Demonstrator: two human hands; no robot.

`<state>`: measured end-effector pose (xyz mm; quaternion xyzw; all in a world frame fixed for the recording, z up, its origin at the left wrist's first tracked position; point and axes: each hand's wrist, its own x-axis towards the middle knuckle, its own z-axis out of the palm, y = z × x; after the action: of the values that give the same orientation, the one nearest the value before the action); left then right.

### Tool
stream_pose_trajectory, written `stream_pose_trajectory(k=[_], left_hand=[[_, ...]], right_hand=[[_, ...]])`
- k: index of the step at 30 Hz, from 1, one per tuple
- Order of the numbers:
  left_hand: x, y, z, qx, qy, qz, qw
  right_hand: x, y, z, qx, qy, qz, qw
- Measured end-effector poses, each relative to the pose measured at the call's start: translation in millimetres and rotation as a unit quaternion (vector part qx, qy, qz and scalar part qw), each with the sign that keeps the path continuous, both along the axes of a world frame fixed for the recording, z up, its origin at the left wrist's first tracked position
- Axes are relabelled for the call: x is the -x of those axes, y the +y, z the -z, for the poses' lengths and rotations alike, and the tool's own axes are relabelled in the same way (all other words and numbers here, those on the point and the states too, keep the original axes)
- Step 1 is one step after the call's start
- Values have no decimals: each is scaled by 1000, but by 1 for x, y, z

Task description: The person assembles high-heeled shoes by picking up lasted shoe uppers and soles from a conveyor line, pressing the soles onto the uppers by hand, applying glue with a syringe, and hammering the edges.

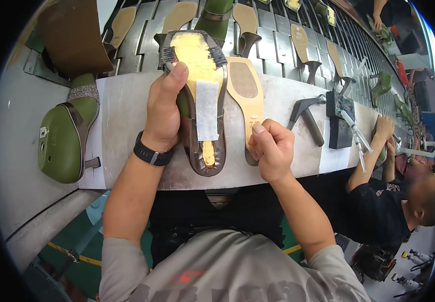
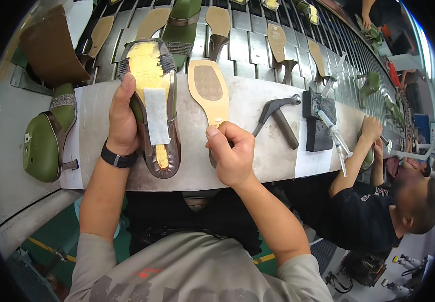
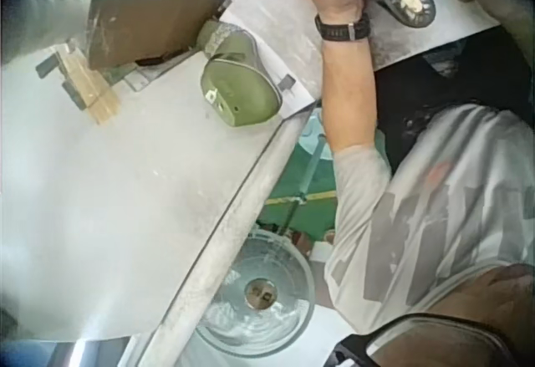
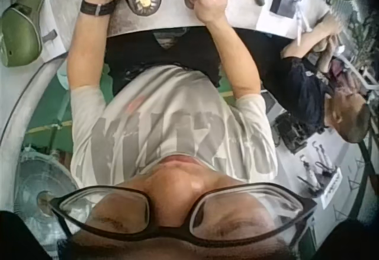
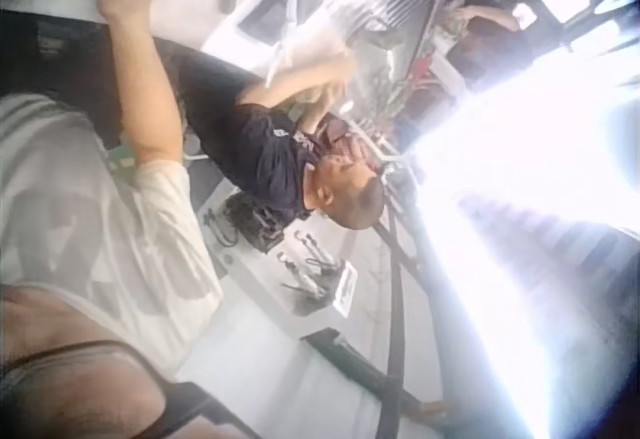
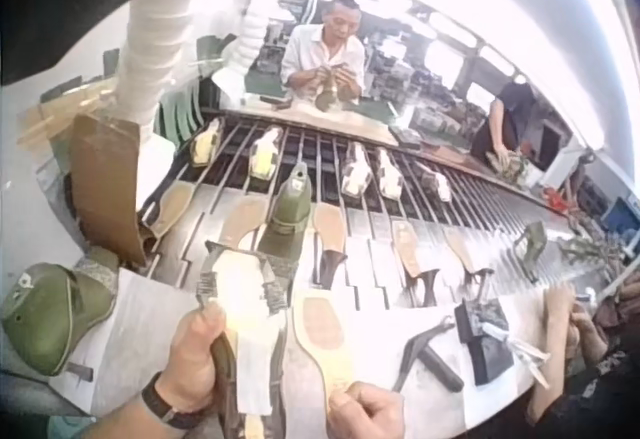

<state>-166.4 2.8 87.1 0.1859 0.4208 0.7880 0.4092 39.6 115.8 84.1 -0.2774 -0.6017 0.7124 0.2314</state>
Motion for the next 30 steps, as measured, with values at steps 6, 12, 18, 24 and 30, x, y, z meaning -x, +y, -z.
stream_pose_trajectory(k=[6, 12, 18, 24, 30], left_hand=[[4, 0, -1, -12, -7, 10, 1000], [5, 2, 12, -23, -16, -27, 999], [8, -1, 15, -25, -17, -16, 999], [-7, 4, -5, -8, 0, -30, 1000], [-35, -13, -10, -88, 126, -19, 988]], right_hand=[[-11, -9, 3, -215, -16, 56, 975], [-56, -8, 4, -394, -73, 13, 916], [-175, -27, -8, -76, -37, -7, 996], [-163, -48, -1, 340, -77, -19, 937], [-125, -33, -20, 204, -49, -19, 978]])
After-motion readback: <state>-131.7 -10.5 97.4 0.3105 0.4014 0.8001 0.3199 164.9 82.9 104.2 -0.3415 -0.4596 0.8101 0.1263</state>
